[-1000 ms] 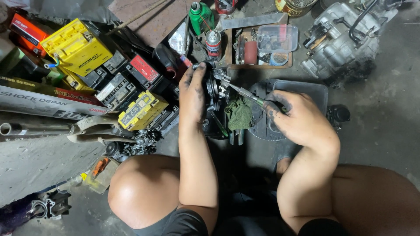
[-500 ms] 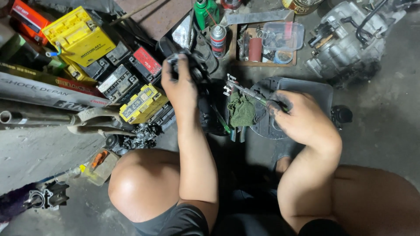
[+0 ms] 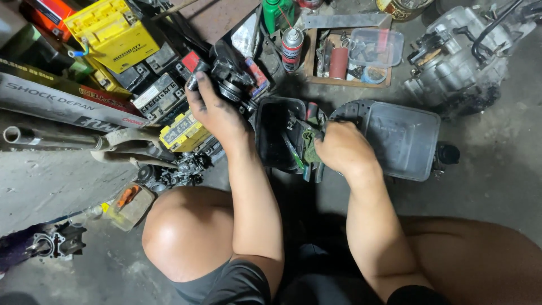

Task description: Cleaning and inspecting a motorcycle brake caliper using a small hand tool

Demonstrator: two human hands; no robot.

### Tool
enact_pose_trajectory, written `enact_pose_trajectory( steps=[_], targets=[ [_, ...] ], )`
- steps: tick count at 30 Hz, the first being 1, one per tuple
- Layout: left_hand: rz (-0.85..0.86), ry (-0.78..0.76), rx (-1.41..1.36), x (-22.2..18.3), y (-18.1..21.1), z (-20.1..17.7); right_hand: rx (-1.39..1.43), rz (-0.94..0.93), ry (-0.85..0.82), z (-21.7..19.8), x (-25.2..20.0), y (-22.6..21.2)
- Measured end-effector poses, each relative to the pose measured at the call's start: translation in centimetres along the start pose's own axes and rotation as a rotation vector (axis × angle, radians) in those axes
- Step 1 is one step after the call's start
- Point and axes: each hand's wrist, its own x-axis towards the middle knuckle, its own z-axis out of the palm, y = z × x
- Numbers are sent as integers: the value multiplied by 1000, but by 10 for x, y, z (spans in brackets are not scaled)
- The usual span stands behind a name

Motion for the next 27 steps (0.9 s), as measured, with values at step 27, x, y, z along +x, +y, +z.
enact_pose_trajectory(
  steps=[27],
  targets=[
    [-329,-451,-277,-57,3,13,151,249,11,49,36,26]
  ],
)
